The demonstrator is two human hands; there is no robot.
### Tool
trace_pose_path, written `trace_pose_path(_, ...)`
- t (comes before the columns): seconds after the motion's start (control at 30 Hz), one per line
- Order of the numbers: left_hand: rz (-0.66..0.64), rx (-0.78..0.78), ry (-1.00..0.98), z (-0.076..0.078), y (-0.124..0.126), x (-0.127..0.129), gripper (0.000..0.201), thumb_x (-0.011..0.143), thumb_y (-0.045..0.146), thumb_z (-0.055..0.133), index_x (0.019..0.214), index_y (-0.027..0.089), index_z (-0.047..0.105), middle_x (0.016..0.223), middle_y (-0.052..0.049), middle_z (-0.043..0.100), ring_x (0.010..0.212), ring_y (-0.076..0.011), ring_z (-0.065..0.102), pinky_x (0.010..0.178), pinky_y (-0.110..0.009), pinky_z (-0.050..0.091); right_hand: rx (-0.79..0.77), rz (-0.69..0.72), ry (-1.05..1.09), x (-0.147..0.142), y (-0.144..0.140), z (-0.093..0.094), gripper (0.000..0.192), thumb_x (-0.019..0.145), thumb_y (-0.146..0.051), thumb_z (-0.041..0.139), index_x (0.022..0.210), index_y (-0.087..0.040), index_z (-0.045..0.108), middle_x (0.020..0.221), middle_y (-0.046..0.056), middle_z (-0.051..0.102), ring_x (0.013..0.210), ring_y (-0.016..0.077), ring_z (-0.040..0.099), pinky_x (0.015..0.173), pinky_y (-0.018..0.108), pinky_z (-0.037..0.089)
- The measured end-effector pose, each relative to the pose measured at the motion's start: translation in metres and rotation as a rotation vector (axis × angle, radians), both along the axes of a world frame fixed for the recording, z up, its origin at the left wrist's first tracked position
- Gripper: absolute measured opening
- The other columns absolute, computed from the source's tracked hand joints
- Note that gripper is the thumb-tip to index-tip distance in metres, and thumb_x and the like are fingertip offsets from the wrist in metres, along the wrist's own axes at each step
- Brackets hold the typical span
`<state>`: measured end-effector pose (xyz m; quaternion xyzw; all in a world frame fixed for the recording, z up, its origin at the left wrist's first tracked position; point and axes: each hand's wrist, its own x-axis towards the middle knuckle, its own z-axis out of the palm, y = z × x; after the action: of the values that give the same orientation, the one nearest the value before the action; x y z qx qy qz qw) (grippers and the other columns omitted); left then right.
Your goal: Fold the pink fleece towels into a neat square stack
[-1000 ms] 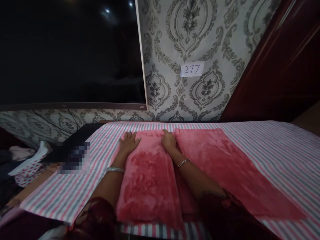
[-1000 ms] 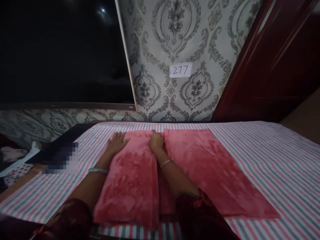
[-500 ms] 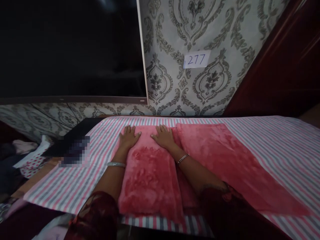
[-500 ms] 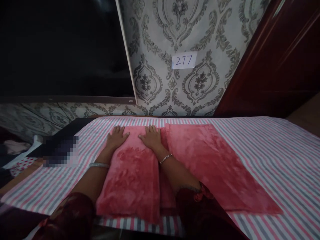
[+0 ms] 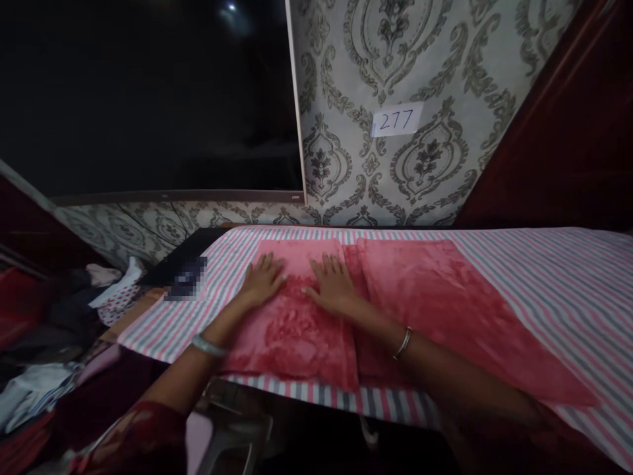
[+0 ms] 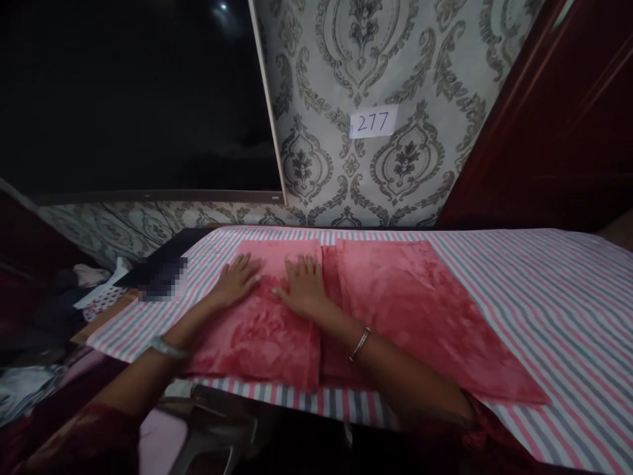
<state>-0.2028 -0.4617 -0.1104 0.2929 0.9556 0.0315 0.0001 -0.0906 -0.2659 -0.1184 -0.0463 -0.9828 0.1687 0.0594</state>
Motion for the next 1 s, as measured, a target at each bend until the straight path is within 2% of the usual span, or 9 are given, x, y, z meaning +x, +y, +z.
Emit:
trace_pose_path(0.1, -0.049, -0.019, 0.074, -0.026, -0.010, 0.028, 0.064, 0.099, 0.052, 0.035, 0.157, 0.024, 0.032, 0.166, -0.013, 0.021, 0.154, -0.0299, 0.014, 0.121, -0.055, 0.012, 0.014, 0.019, -0.026, 0.018, 0.000, -0.023, 0.082, 0.094, -0.065, 0.044, 0.159, -0.018, 0.027, 0.166, 0.019, 0.015, 0.154, 0.0355, 0.007, 0.120, 0.054, 0.010)
trace_pose_path(0.17, -0.050, -0.009, 0.131, -0.035, -0.010, 0.036, 0.064, 0.100, 0.049, 0.036, 0.157, 0.022, 0.031, 0.165, -0.014, 0.022, 0.154, -0.0298, 0.014, 0.122, -0.054, 0.010, 0.017, 0.019, -0.007, 0.021, 0.005, -0.031, 0.080, 0.095, -0.063, 0.044, 0.159, -0.019, 0.025, 0.166, 0.019, 0.013, 0.154, 0.0345, 0.007, 0.120, 0.055, 0.011)
trace_pose_path(0.23, -0.047, -0.008, 0.129, -0.034, -0.008, 0.035, 0.064, 0.100, 0.048, 0.037, 0.157, 0.021, 0.030, 0.166, -0.014, 0.021, 0.154, -0.0295, 0.013, 0.122, -0.053, 0.008, 0.019, 0.020, 0.000, 0.019, 0.009, -0.030, 0.079, 0.095, -0.062, 0.045, 0.159, -0.019, 0.024, 0.166, 0.019, 0.013, 0.154, 0.0342, 0.007, 0.119, 0.055, 0.012)
trace_pose_path(0.33, -0.035, -0.029, 0.010, -0.018, -0.009, 0.033, 0.064, 0.101, 0.048, 0.035, 0.158, 0.020, 0.028, 0.167, -0.014, 0.017, 0.154, -0.0274, 0.011, 0.122, -0.051, 0.008, -0.003, 0.017, -0.069, 0.022, 0.007, -0.017, 0.080, 0.096, -0.061, 0.046, 0.159, -0.019, 0.023, 0.166, 0.019, 0.013, 0.154, 0.0337, 0.007, 0.119, 0.056, 0.012)
trace_pose_path(0.47, -0.007, 0.010, -0.062, 0.001, -0.026, 0.054, 0.064, 0.100, 0.053, 0.031, 0.158, 0.024, 0.028, 0.166, -0.011, 0.020, 0.154, -0.0281, 0.011, 0.121, -0.055, 0.012, -0.027, 0.018, -0.061, 0.053, -0.010, -0.004, 0.082, 0.094, -0.064, 0.046, 0.159, -0.018, 0.025, 0.167, 0.018, 0.013, 0.154, 0.0354, 0.002, 0.120, 0.057, 0.006)
trace_pose_path(0.63, 0.015, -0.010, 0.001, -0.015, -0.048, 0.101, 0.068, 0.096, 0.059, 0.041, 0.157, 0.030, 0.031, 0.168, -0.010, 0.015, 0.154, -0.0345, 0.006, 0.118, -0.063, 0.014, -0.002, 0.134, -0.077, 0.096, -0.027, -0.020, 0.084, 0.091, -0.067, 0.048, 0.159, -0.023, 0.026, 0.167, 0.014, 0.013, 0.154, 0.0357, 0.003, 0.120, 0.058, 0.006)
trace_pose_path(0.77, 0.041, -0.010, -0.028, -0.027, -0.052, 0.107, 0.066, 0.097, 0.055, 0.042, 0.157, 0.030, 0.031, 0.168, -0.010, 0.013, 0.154, -0.0342, 0.005, 0.117, -0.065, 0.017, -0.006, 0.130, -0.104, 0.103, -0.025, -0.029, 0.082, 0.093, -0.066, 0.043, 0.160, -0.023, 0.023, 0.168, 0.013, 0.009, 0.154, 0.0326, 0.001, 0.120, 0.058, 0.008)
trace_pose_path(0.9, 0.021, 0.174, -0.069, -0.021, -0.070, 0.092, 0.067, 0.091, 0.052, 0.053, 0.150, 0.023, 0.044, 0.166, -0.012, 0.023, 0.153, -0.0336, 0.016, 0.117, -0.056, 0.027, -0.061, 0.146, -0.109, 0.101, -0.023, -0.024, 0.081, 0.094, -0.065, 0.044, 0.160, -0.022, 0.024, 0.168, 0.014, 0.009, 0.154, 0.0323, 0.001, 0.120, 0.058, 0.008)
trace_pose_path(1.0, 0.239, 0.482, -0.155, -0.017, -0.093, 0.083, 0.074, 0.088, 0.052, 0.058, 0.149, 0.014, 0.044, 0.147, -0.019, 0.053, 0.135, -0.0324, 0.051, 0.106, -0.046, 0.047, -0.102, 0.156, -0.119, 0.103, -0.022, -0.017, 0.077, 0.094, -0.062, 0.047, 0.158, -0.023, 0.029, 0.167, 0.014, 0.011, 0.154, 0.0327, 0.002, 0.120, 0.058, 0.008)
